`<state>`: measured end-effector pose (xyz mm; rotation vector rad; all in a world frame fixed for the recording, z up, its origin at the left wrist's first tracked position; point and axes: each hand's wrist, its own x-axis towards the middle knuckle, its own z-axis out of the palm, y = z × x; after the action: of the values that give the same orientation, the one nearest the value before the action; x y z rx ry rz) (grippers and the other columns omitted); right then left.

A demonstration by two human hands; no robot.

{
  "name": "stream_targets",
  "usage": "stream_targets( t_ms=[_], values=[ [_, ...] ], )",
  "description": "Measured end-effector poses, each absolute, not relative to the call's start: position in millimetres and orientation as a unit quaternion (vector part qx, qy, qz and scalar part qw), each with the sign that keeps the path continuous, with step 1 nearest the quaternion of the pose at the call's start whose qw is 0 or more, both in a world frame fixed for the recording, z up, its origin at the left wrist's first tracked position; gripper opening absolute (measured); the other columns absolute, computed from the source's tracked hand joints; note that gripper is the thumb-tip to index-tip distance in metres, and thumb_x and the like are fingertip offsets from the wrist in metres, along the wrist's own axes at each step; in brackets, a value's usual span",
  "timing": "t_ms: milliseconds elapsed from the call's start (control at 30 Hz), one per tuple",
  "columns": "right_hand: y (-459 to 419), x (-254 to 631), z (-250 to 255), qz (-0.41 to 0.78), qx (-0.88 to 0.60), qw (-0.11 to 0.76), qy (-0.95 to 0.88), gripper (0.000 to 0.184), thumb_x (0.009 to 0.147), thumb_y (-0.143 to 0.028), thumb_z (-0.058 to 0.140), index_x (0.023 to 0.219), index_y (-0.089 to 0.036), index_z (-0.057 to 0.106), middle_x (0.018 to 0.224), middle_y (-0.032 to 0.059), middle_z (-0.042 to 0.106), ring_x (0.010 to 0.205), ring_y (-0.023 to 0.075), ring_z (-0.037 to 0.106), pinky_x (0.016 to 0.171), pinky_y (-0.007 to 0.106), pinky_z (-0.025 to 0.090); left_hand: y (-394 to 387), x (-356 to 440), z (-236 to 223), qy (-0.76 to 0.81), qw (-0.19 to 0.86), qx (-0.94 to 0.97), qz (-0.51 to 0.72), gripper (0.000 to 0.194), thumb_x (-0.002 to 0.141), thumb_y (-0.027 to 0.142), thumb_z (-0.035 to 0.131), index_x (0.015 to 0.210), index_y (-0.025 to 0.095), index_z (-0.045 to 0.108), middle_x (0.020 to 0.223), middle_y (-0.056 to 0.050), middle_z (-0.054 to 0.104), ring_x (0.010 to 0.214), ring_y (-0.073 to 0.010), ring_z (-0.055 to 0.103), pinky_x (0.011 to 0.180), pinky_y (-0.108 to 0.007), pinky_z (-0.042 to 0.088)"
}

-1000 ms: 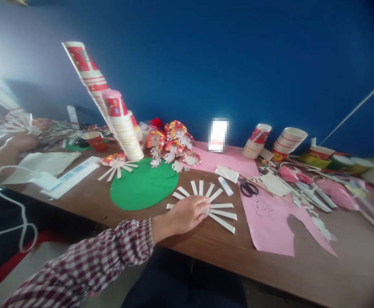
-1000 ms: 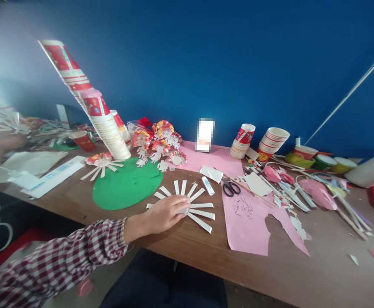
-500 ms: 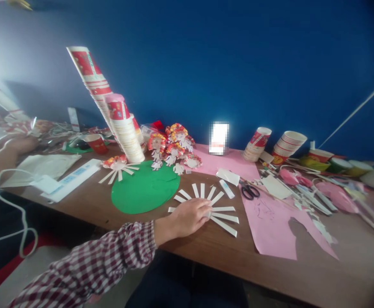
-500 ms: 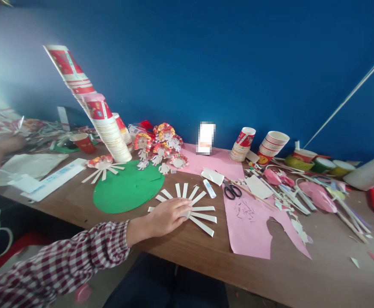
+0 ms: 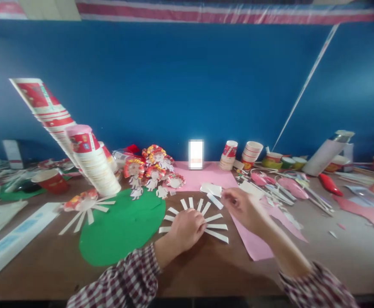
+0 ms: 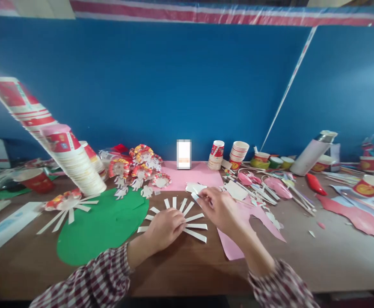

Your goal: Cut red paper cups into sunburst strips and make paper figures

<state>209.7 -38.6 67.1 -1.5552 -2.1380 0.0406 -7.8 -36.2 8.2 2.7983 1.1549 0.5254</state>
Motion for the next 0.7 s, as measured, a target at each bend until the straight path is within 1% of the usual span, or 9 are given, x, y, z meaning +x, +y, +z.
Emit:
stream_targets(
  t_ms=[67,100,167,267,367,467,567,633,700],
  values=[
    [-26.8,200.2,57.2,0.024,-0.584,0.209,-0.784,0.016,0.091,-0.03,0.056,0.094,-0.017,0.065,0.088,0.0053,0.069,0.076,0.0176,0.064,0.067,0.028,0.049,-36.4,-8.9,4.7,0.368,0.035,0.911,0.182,0.015,0.089,0.025,0.049,0.086,0.019,0.062,0.086,-0.007,0.066,0.086,-0.0221,0.061,0.077,-0.035,0.051],
    [-20.8,194.4,51.2,0.023,-0.593,0.188,-0.782,0.014,0.089,-0.027,0.057,0.09,-0.016,0.065,0.086,0.0063,0.069,0.076,0.0193,0.065,0.067,0.028,0.047,-37.0,-10.0,3.0,0.364,0.037,0.912,0.185,0.015,0.089,0.024,0.049,0.088,0.018,0.062,0.088,-0.008,0.066,0.087,-0.0221,0.06,0.078,-0.035,0.051],
    [-11.3,182.6,39.6,0.018,-0.586,0.189,-0.788,0.013,0.089,-0.023,0.055,0.093,-0.015,0.066,0.09,0.0078,0.07,0.08,0.0203,0.065,0.071,0.029,0.046,-38.2,-12.1,0.6,0.366,0.044,0.911,0.182,0.016,0.09,0.025,0.048,0.092,0.018,0.063,0.091,-0.008,0.066,0.09,-0.0228,0.061,0.08,-0.036,0.051],
    [-8.3,167.6,29.6,0.027,-0.55,0.197,-0.811,0.011,0.09,-0.022,0.055,0.093,-0.018,0.066,0.092,0.0056,0.069,0.089,0.0197,0.063,0.08,0.029,0.045,-40.1,-13.7,-0.8,0.393,0.065,0.901,0.173,0.016,0.089,0.026,0.051,0.096,0.019,0.063,0.093,-0.008,0.066,0.091,-0.0241,0.061,0.078,-0.038,0.053],
    [-13.4,159.9,28.8,0.049,-0.495,0.193,-0.846,0.011,0.091,-0.022,0.054,0.09,-0.019,0.065,0.09,0.0052,0.068,0.09,0.0203,0.061,0.082,0.031,0.045,-40.9,-14.4,-0.9,0.407,0.082,0.888,0.196,0.018,0.087,0.024,0.054,0.103,0.019,0.06,0.098,-0.007,0.065,0.092,-0.0235,0.061,0.079,-0.037,0.053],
    [-15.8,160.4,29.7,0.075,-0.445,0.17,-0.876,0.015,0.092,-0.018,0.049,0.093,-0.018,0.063,0.091,0.0057,0.067,0.088,0.0196,0.061,0.083,0.032,0.045,-37.7,-17.5,-0.4,0.402,0.091,0.871,0.267,0.016,0.09,0.02,0.049,0.103,0.017,0.058,0.1,-0.008,0.065,0.095,-0.0217,0.06,0.086,-0.037,0.051],
    [-15.3,164.9,30.2,0.09,-0.445,0.159,-0.877,0.018,0.09,-0.015,0.049,0.102,-0.018,0.063,0.095,0.0063,0.067,0.092,0.0201,0.061,0.085,0.032,0.045,-29.5,-25.2,1.6,0.415,0.077,0.841,0.338,0.016,0.093,0.02,0.042,0.096,0.017,0.058,0.095,-0.007,0.065,0.092,-0.0209,0.06,0.085,-0.037,0.05],
    [-17.4,167.3,32.7,0.108,-0.457,0.151,-0.87,0.022,0.088,-0.019,0.055,0.109,-0.02,0.062,0.1,0.0066,0.066,0.095,0.0213,0.06,0.085,0.033,0.045,-23.1,-31.5,3.3,0.414,0.058,0.825,0.381,0.018,0.093,0.017,0.042,0.102,0.019,0.057,0.099,-0.007,0.066,0.094,-0.0204,0.06,0.085,-0.036,0.049],
    [-22.8,168.6,37.4,0.128,-0.45,0.133,-0.874,0.027,0.087,-0.029,0.061,0.112,-0.021,0.063,0.105,0.0075,0.066,0.099,0.023,0.059,0.087,0.034,0.044,-17.3,-36.7,4.5,0.421,0.04,0.804,0.419,0.021,0.092,0.013,0.042,0.107,0.018,0.056,0.099,-0.007,0.066,0.094,-0.0194,0.061,0.084,-0.034,0.049]
  ],
)
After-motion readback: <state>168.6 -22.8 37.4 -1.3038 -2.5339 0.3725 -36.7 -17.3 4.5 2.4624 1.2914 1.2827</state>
